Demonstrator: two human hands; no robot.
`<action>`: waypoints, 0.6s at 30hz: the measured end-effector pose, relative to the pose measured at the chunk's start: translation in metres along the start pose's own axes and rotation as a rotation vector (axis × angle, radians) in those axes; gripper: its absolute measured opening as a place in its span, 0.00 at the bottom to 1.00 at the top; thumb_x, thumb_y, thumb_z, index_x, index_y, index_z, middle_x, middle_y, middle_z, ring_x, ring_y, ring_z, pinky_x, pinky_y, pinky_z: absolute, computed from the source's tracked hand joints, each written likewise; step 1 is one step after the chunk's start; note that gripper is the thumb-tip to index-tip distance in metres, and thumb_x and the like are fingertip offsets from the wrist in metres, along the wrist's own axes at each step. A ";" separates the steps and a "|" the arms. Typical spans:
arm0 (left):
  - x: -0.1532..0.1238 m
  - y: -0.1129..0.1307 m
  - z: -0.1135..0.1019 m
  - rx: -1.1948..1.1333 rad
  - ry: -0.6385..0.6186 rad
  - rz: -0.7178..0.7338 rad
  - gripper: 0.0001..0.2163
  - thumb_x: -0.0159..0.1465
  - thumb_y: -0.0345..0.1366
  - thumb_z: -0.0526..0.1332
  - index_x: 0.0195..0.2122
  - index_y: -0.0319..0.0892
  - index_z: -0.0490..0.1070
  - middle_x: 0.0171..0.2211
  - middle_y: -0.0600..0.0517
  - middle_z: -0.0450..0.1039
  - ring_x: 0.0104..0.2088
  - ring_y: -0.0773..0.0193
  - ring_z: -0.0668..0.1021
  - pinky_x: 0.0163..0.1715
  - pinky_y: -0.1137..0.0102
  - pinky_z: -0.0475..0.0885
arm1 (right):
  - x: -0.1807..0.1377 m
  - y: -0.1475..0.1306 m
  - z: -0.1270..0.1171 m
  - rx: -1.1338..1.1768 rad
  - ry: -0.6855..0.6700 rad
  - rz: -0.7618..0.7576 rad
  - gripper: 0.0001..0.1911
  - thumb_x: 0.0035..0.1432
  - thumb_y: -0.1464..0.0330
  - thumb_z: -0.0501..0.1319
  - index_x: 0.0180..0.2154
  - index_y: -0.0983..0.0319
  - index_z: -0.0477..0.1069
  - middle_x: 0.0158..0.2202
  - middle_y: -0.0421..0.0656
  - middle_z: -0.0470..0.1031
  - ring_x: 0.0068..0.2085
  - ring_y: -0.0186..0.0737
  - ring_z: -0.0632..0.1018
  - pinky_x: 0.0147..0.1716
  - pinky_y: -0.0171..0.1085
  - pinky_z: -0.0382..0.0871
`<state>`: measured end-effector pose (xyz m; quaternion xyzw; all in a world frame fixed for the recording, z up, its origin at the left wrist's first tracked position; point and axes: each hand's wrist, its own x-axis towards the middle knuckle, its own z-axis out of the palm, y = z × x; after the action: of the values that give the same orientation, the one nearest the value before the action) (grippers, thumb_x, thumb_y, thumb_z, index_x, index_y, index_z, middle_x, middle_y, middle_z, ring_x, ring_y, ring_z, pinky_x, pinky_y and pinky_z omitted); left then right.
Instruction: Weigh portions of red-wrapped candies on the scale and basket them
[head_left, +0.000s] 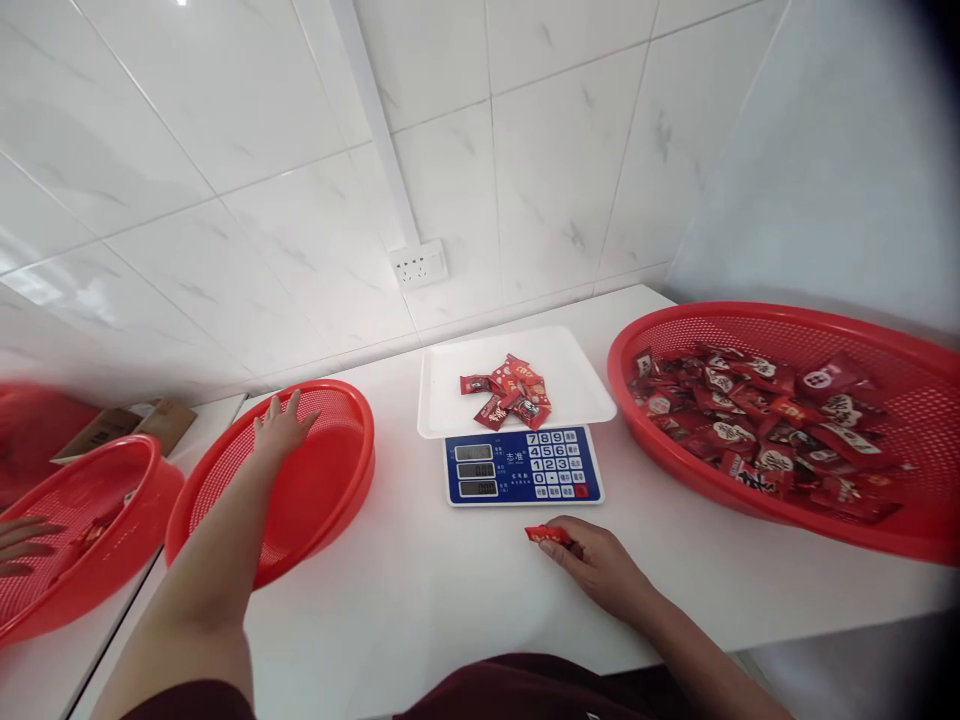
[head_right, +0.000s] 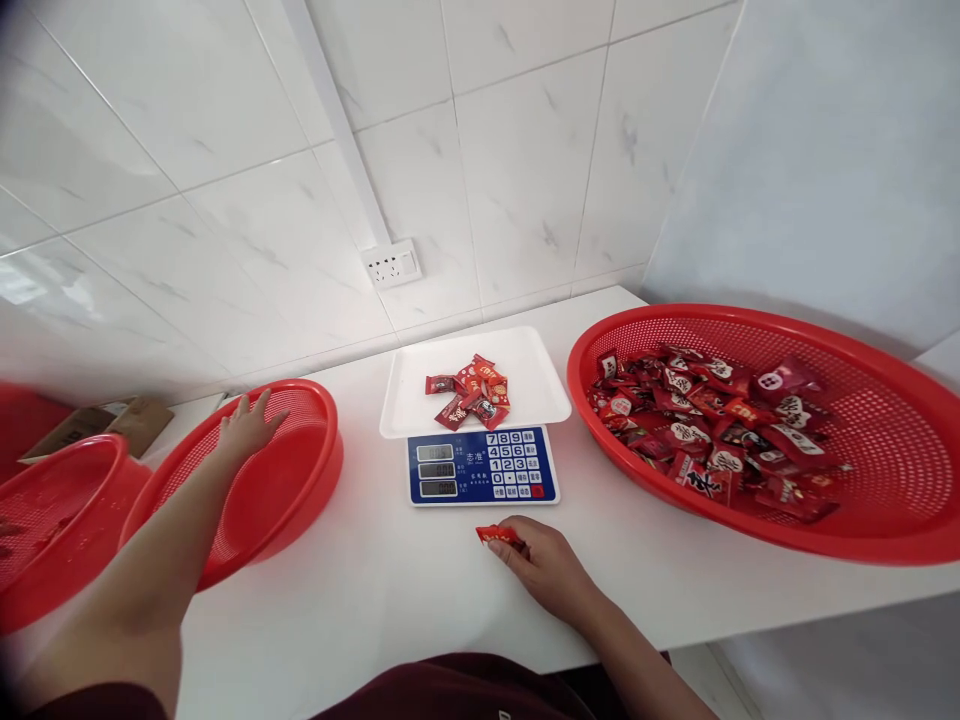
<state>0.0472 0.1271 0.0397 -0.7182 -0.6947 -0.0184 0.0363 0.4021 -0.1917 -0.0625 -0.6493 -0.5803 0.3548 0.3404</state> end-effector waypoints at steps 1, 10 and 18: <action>0.007 0.008 -0.001 -0.059 -0.015 -0.022 0.33 0.62 0.53 0.45 0.63 0.38 0.45 0.64 0.32 0.39 0.62 0.38 0.52 0.56 0.46 0.45 | 0.000 0.000 0.000 0.004 0.000 -0.001 0.17 0.59 0.56 0.50 0.32 0.60 0.71 0.28 0.41 0.73 0.27 0.37 0.70 0.27 0.34 0.64; 0.037 0.090 0.004 -0.345 -0.127 0.100 0.35 0.62 0.57 0.41 0.63 0.36 0.45 0.62 0.37 0.51 0.60 0.47 0.59 0.53 0.57 0.60 | -0.001 -0.001 0.003 0.043 0.030 0.024 0.17 0.57 0.55 0.52 0.34 0.59 0.72 0.28 0.41 0.74 0.27 0.37 0.71 0.26 0.33 0.64; 0.016 0.145 -0.016 -0.430 -0.177 0.325 0.30 0.63 0.57 0.36 0.59 0.45 0.53 0.59 0.44 0.60 0.57 0.51 0.66 0.50 0.62 0.63 | -0.001 0.003 0.004 0.051 0.003 0.037 0.19 0.57 0.53 0.52 0.35 0.59 0.73 0.28 0.41 0.73 0.27 0.37 0.70 0.27 0.34 0.64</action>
<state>0.1931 0.1374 0.0529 -0.8101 -0.5510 -0.0968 -0.1752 0.3998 -0.1928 -0.0666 -0.6513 -0.5585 0.3749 0.3511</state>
